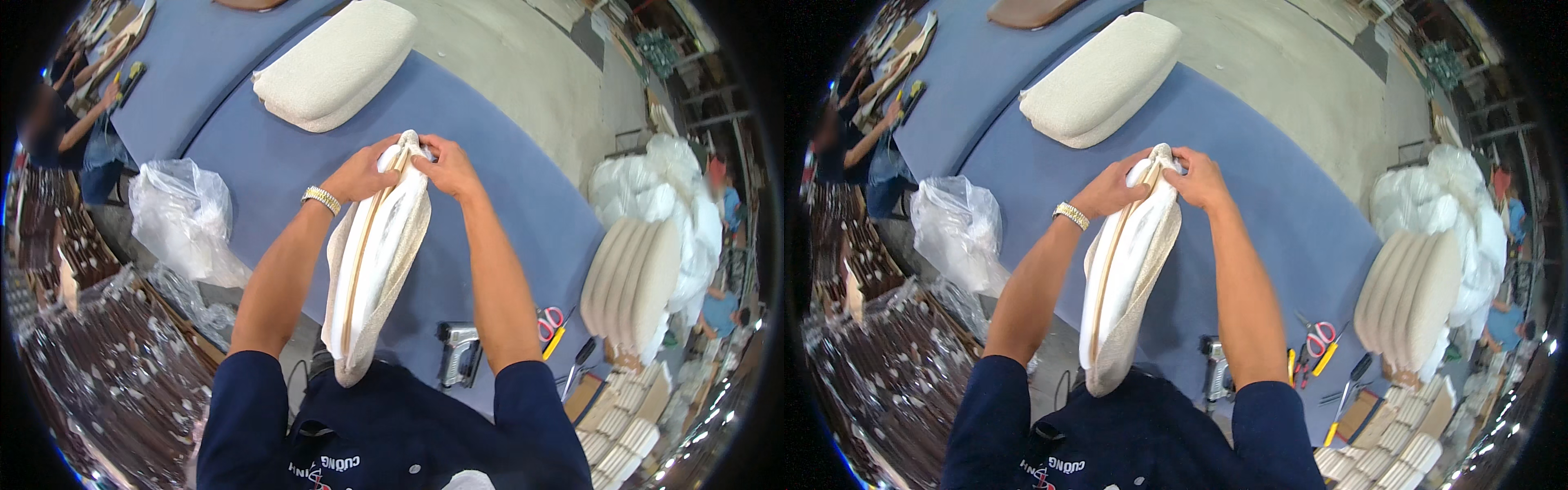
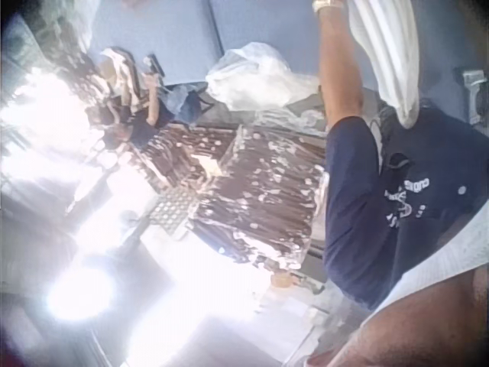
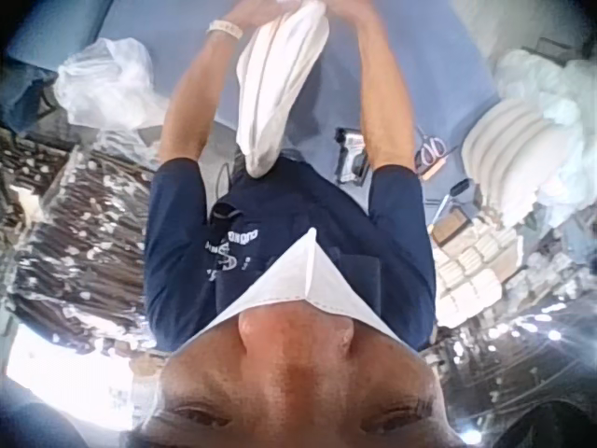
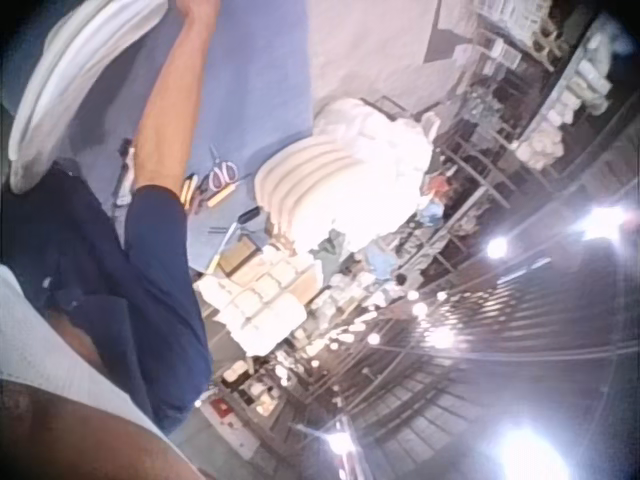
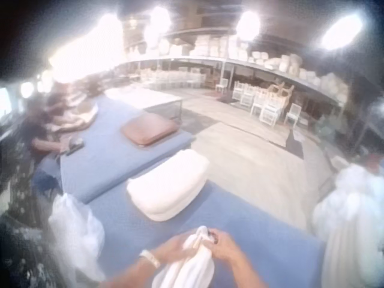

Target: The person covers a foam cushion with fabric, using a staple gun to secure the fabric to the cushion edges. They trim excess fabric with a utility knife and smooth the surface by hand. The person repeats this process on multiple cushions at a workbench.

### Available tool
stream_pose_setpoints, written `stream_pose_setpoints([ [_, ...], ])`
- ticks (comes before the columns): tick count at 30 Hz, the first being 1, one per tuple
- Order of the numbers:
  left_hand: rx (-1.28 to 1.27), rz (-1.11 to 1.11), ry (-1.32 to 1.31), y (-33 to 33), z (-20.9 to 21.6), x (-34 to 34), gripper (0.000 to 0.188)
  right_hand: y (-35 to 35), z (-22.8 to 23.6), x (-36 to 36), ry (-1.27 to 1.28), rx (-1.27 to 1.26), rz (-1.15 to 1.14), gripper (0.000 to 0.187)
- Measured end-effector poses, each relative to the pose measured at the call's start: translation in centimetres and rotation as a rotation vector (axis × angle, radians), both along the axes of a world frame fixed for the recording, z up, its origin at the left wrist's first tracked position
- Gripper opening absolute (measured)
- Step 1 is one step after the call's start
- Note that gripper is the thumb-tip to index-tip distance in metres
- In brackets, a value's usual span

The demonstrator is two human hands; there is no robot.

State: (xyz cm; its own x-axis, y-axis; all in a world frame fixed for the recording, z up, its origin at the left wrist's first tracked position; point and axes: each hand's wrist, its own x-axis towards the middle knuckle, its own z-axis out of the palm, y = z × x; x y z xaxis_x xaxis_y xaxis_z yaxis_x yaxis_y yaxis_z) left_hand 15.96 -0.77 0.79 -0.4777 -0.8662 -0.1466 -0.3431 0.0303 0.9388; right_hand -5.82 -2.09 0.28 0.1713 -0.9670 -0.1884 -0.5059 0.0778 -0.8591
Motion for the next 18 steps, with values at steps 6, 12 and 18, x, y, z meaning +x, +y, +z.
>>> stream_pose_setpoints([
  [6, 0.087, -0.024, 0.043, -1.3, 0.1, 0.3, 0.079, -0.5, -2.3, 0.3, -0.141, -0.01, -0.127, 0.045],
  [12, 0.085, -0.002, -0.026, -1.1, 0.9, 0.2, 0.081, 0.1, -3.8, 1.0, -0.116, -0.159, -0.226, 0.045],
  [18, 0.05, 0.027, -0.046, -1.3, 0.4, 0.4, 0.079, 1.0, -2.0, 3.0, 0.025, -0.301, -0.268, 0.039],
])
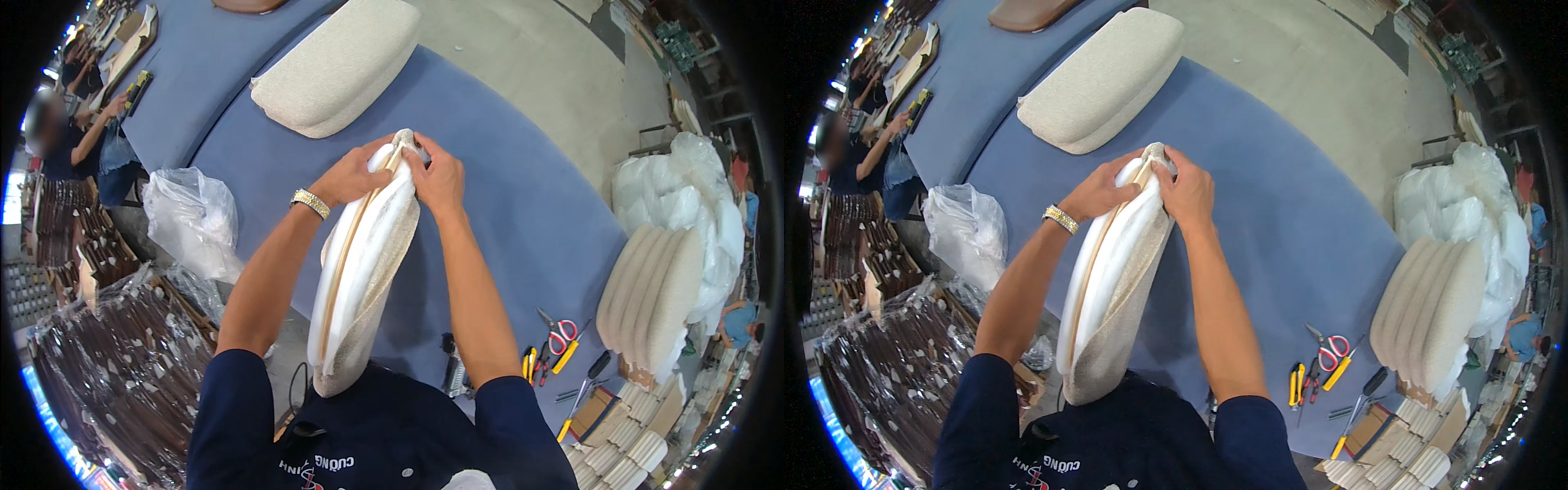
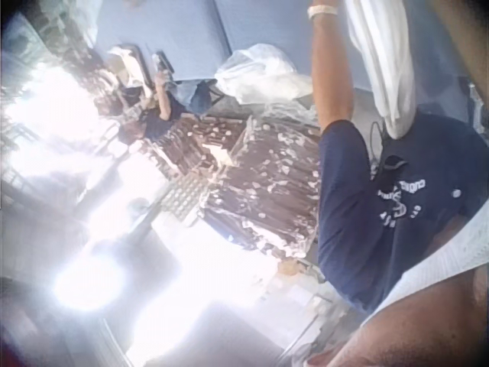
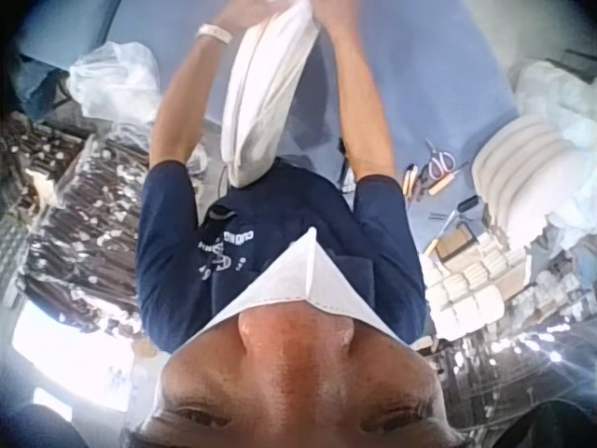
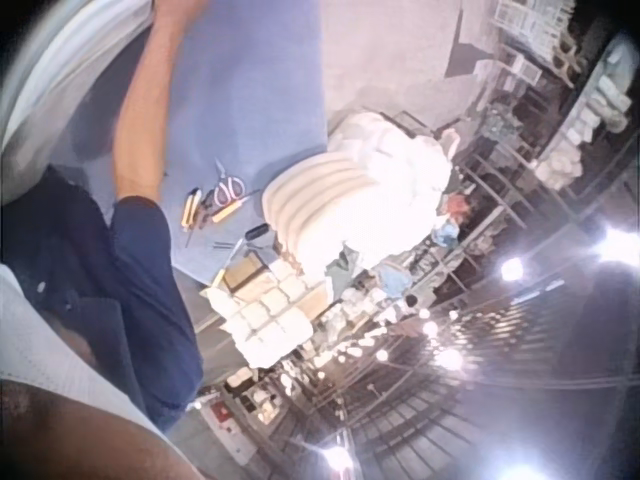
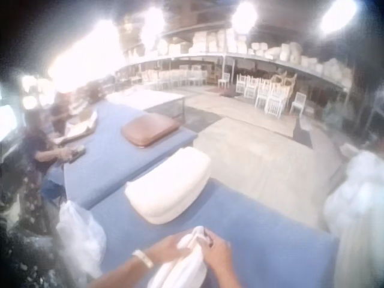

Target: The person covers a foam cushion with fabric, using a staple gun to secure the fabric to the cushion edges. They trim excess fabric with a utility knife and smooth the surface by hand. The person repeats this process on multiple cushions at a workbench.

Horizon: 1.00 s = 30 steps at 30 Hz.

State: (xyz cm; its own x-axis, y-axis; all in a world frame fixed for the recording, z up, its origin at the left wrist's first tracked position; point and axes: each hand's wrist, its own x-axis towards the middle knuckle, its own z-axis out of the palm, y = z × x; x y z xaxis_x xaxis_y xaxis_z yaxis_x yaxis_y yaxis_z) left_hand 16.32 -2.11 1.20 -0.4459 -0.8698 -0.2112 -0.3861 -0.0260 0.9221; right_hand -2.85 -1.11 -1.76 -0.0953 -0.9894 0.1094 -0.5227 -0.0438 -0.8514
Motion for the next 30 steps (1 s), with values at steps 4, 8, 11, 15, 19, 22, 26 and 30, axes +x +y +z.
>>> stream_pose_setpoints([
  [4, -0.114, -0.007, -0.059, -0.1, -1.2, 0.0, 0.082, 0.0, -0.5, 0.6, 0.149, -0.266, -0.004, 0.027],
  [8, -0.113, -0.007, -0.111, 0.0, -0.7, -0.1, 0.081, 0.0, 0.0, 1.1, 0.197, -0.261, 0.032, 0.017],
  [11, -0.113, -0.013, -0.122, 0.2, -0.8, -0.3, 0.08, -0.1, 0.4, 1.0, 0.25, -0.188, 0.041, 0.013],
  [15, -0.142, -0.009, -0.128, 0.7, 0.0, -0.8, 0.078, -0.3, 0.5, 0.9, 0.245, -0.147, 0.009, 0.014],
  [19, -0.055, -0.035, -0.146, 0.1, 1.1, -0.8, 0.077, -0.8, 1.7, 0.2, 0.131, -0.033, 0.04, 0.018],
  [22, -0.107, -0.027, -0.16, -0.1, 0.2, -0.8, 0.076, -0.9, 1.5, -1.1, -0.008, 0.016, 0.094, 0.023],
  [26, -0.079, -0.032, -0.122, 0.5, 0.0, -0.3, 0.076, -1.1, 2.3, -1.0, -0.045, 0.107, 0.146, 0.029],
  [30, -0.084, -0.048, -0.135, 0.3, 0.6, -0.6, 0.077, -2.1, 2.9, -1.6, 0.113, 0.119, 0.194, 0.032],
])
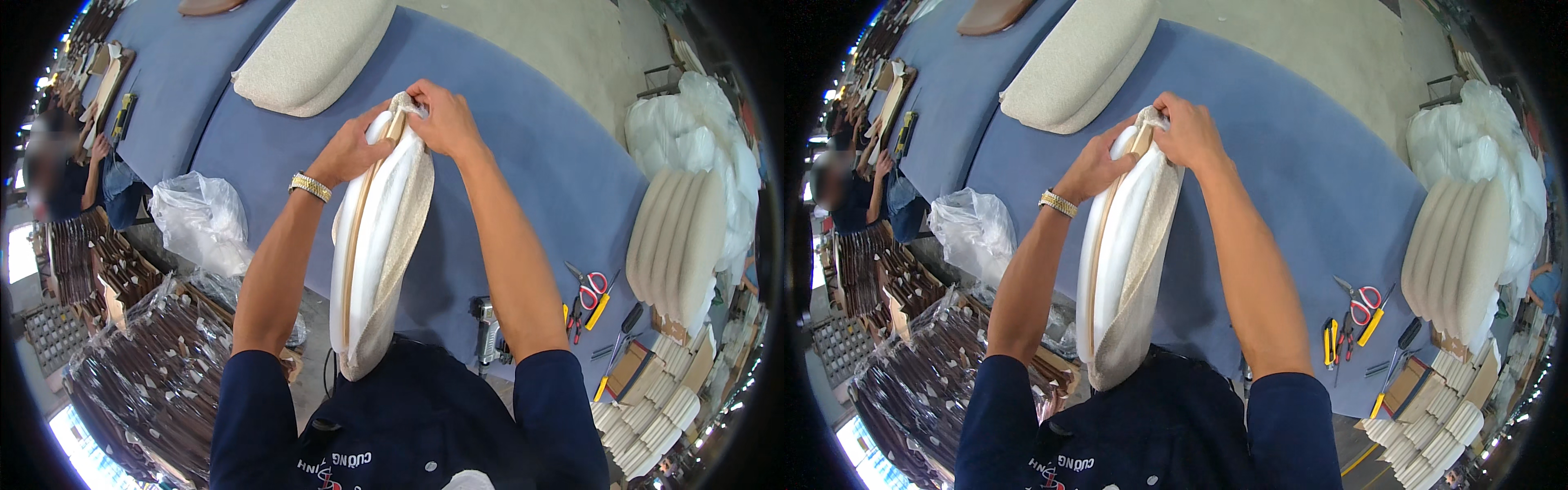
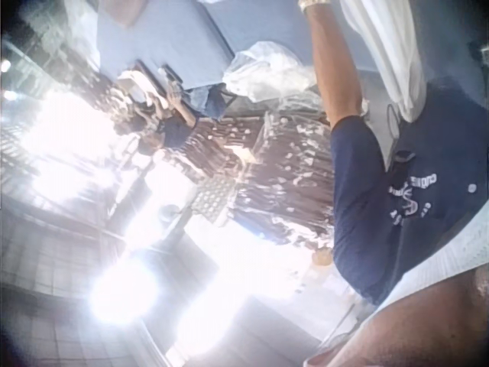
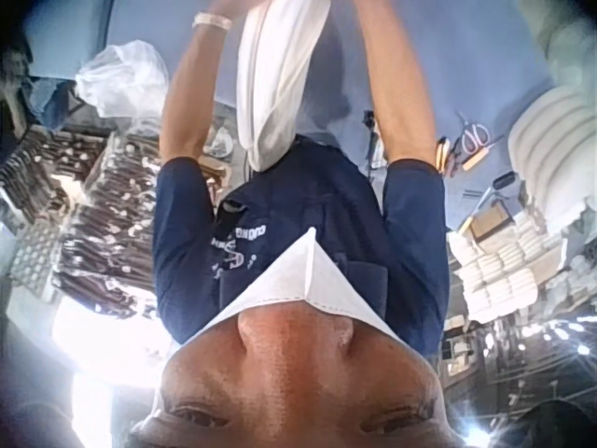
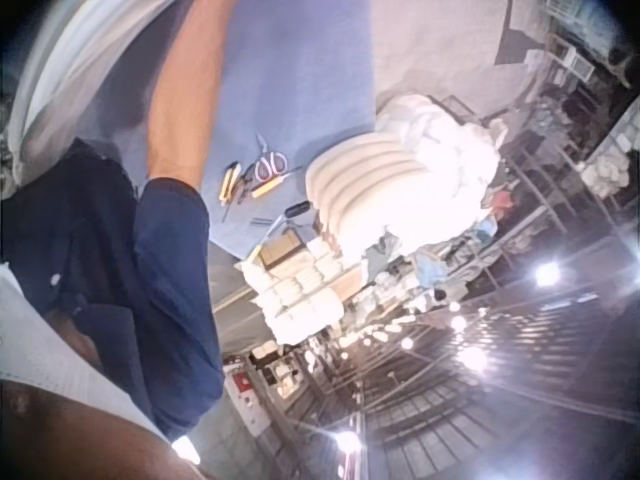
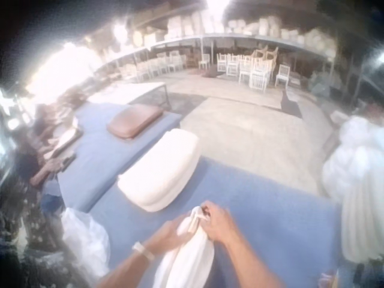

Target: The person covers a foam cushion with fabric, using a staple gun to secure the fabric to the cushion edges. They trim excess fabric with a utility knife and smooth the surface by hand. The person repeats this process on multiple cushions at a workbench.

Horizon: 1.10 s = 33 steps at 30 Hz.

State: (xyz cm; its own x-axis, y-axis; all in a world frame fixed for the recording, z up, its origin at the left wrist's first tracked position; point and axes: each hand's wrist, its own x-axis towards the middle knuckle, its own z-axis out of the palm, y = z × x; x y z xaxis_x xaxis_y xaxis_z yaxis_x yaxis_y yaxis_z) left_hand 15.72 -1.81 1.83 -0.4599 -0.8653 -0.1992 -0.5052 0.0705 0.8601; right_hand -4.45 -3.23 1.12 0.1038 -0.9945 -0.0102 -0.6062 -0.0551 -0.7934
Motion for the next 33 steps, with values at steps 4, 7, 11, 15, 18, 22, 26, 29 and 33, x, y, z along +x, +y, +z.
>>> stream_pose_setpoints([
  [4, 0.049, 0.019, 0.04, -0.3, 0.1, 0.0, 0.076, -0.4, -0.3, 0.0, 0.029, -0.002, 0.002, 0.034],
  [7, 0.108, 0.043, 0.075, -0.5, -0.2, 0.2, 0.075, -0.3, -0.2, 0.2, 0.032, 0.024, -0.025, 0.033],
  [11, 0.201, 0.078, 0.181, -1.2, -1.8, 1.4, 0.077, -0.8, 0.1, 0.9, 0.082, 0.084, -0.002, 0.034],
  [15, 0.272, 0.116, 0.238, -1.1, -1.8, 1.6, 0.074, -0.9, 0.0, 1.2, 0.047, 0.13, -0.021, 0.036],
  [18, 0.295, 0.121, 0.245, -1.2, -1.7, 1.3, 0.073, -0.8, 0.1, 1.1, 0.045, 0.132, -0.032, 0.036],
  [22, 0.295, 0.104, 0.241, -1.2, -1.8, 1.4, 0.074, -0.7, 0.1, 1.0, 0.033, 0.127, -0.035, 0.035],
  [26, 0.298, 0.104, 0.295, -0.6, -1.8, 1.4, 0.075, -0.5, -0.5, 1.0, 0.015, 0.084, -0.014, 0.034],
  [29, 0.257, 0.082, 0.267, -0.5, -1.6, 1.1, 0.075, -0.3, -0.5, 0.5, -0.016, 0.064, -0.004, 0.035],
  [33, 0.114, 0.106, 0.243, 0.7, -0.6, -0.8, 0.071, 0.9, -1.9, -0.2, -0.076, -0.023, -0.07, 0.037],
])
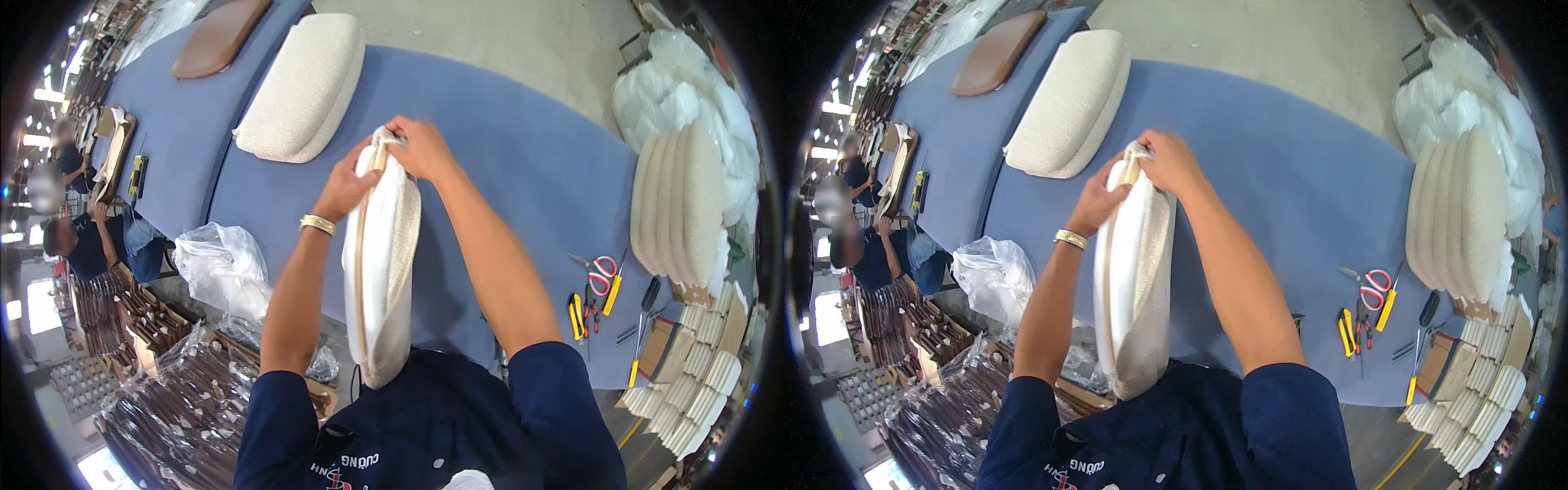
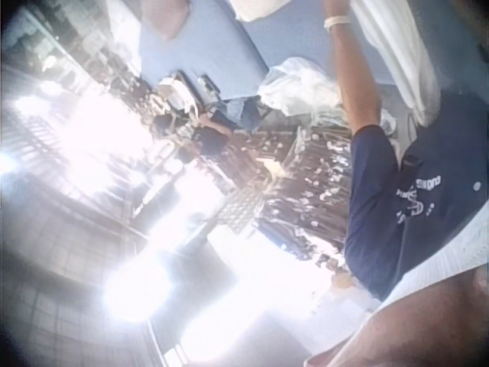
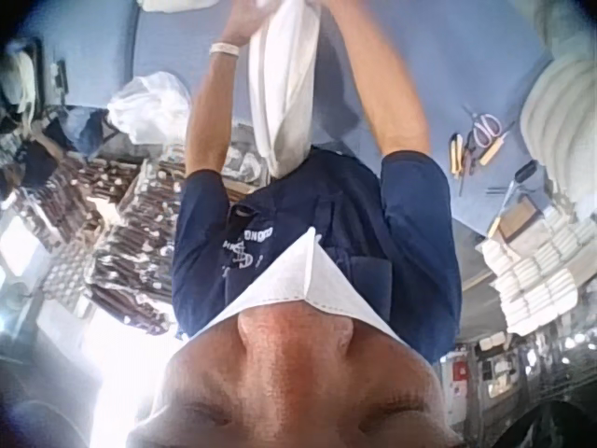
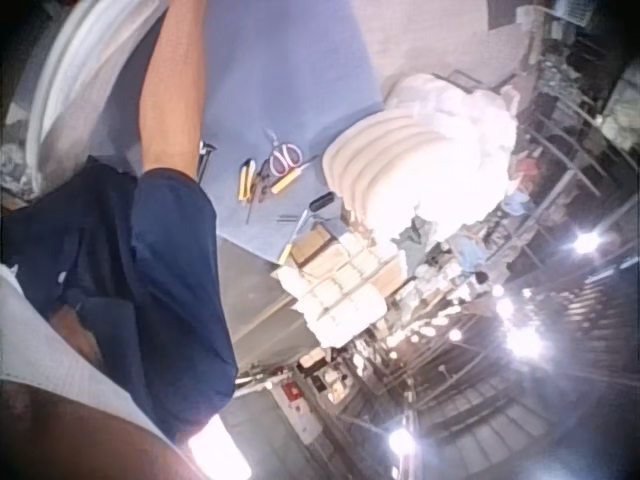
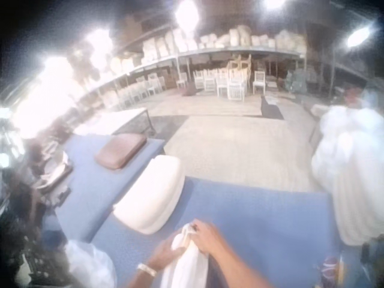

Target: The person covers a foam cushion with fabric, using a staple gun to secure the fabric to the cushion edges. They trim excess fabric with a utility knife and smooth the surface by hand. The person repeats this process on multiple cushions at a workbench.

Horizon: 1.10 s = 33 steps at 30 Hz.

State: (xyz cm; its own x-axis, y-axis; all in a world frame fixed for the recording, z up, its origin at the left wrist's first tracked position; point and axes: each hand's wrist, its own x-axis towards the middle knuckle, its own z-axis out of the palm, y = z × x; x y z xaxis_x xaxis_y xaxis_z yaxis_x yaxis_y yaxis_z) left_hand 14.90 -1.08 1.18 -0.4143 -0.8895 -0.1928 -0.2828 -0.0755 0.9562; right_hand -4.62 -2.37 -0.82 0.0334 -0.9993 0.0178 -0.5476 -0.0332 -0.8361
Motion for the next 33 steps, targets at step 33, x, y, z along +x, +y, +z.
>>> stream_pose_setpoints([
  [33, 0.035, -0.246, 0.369, 32.3, -0.1, -0.2, 0.034, 31.6, -7.4, 1.4, -0.845, 0.374, -0.399, 0.051],
])
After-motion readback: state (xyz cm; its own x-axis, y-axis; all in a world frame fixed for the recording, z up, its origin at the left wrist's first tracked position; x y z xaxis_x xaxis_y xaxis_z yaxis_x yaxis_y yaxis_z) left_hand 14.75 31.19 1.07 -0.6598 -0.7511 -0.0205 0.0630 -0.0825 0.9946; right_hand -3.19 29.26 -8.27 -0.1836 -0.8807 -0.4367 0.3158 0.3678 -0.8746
